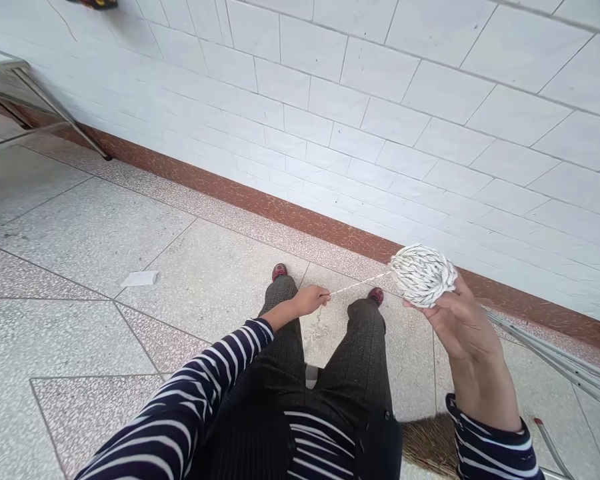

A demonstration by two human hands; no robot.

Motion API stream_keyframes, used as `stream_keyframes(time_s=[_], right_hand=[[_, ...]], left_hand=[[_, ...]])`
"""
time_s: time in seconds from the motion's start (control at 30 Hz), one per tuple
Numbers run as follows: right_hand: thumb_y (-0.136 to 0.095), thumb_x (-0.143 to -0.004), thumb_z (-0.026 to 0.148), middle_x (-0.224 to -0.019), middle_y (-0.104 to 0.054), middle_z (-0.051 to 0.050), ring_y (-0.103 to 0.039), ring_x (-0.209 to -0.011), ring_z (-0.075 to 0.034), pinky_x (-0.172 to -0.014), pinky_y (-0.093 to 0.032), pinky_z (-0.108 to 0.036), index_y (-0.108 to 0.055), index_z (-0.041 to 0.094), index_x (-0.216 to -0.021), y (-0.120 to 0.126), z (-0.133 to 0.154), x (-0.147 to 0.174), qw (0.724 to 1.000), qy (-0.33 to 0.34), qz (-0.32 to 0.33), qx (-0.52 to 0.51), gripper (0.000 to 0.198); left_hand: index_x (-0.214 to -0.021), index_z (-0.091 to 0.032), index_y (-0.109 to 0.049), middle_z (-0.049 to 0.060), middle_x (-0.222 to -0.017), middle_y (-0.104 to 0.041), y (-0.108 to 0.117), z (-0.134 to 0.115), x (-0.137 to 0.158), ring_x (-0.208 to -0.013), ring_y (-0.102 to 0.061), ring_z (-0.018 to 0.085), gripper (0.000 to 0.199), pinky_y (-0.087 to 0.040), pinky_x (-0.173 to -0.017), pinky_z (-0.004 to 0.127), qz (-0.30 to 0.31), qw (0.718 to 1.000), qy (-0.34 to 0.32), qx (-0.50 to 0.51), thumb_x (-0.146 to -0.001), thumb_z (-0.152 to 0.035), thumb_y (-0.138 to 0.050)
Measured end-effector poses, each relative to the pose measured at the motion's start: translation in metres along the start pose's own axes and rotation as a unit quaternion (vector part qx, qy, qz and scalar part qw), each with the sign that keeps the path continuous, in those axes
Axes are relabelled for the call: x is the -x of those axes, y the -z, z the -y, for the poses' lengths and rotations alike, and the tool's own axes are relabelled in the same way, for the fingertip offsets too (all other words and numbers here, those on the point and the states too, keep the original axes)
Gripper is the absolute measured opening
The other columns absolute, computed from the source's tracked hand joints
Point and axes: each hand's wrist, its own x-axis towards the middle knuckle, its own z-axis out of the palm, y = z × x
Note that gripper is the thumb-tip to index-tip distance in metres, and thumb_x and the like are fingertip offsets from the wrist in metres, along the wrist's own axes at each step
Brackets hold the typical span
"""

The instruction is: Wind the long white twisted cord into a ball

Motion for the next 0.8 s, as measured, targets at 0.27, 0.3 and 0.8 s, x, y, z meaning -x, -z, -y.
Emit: stream_keyframes(time_s=[0.27,0.3,0.8], right_hand=[[-0.072,-0.067,0.014,-0.141,-0.054,-0.001,-0.052,-0.125,-0.029,-0.098,-0.051,-0.044,-0.056,0.036,-0.132,-0.021,-0.017,-0.004,0.994,0.001,0.099,0.046,0.071],[-0.072,-0.066,0.013,-0.142,-0.054,-0.001,-0.052,-0.125,-0.029,-0.098,-0.051,-0.044,-0.055,0.036,-0.134,-0.023,-0.017,-0.004,0.993,0.000,0.107,0.049,0.073],[-0.076,-0.062,0.030,-0.114,-0.062,-0.006,-0.061,-0.095,-0.027,-0.076,-0.051,-0.039,-0.051,0.029,-0.127,0.010,-0.039,-0.038,0.944,0.103,-0.058,0.309,0.070]], left_hand=[[-0.132,-0.018,-0.059,0.008,-0.130,-0.064,0.005,-0.089,-0.006,-0.121,-0.057,0.023,0.047,-0.041,-0.105,0.033,-0.056,0.953,-0.182,0.233,-0.087,-0.031,-0.066],[-0.128,-0.018,-0.061,0.008,-0.129,-0.065,0.004,-0.102,-0.007,-0.121,-0.057,0.023,0.043,-0.040,-0.106,0.034,-0.062,0.943,-0.201,0.258,-0.087,-0.031,-0.066],[-0.079,-0.016,-0.064,-0.002,-0.068,-0.066,0.008,-0.080,0.055,-0.059,-0.056,0.010,0.024,-0.035,-0.060,0.020,0.062,0.987,-0.148,0.011,-0.097,-0.021,-0.048]])
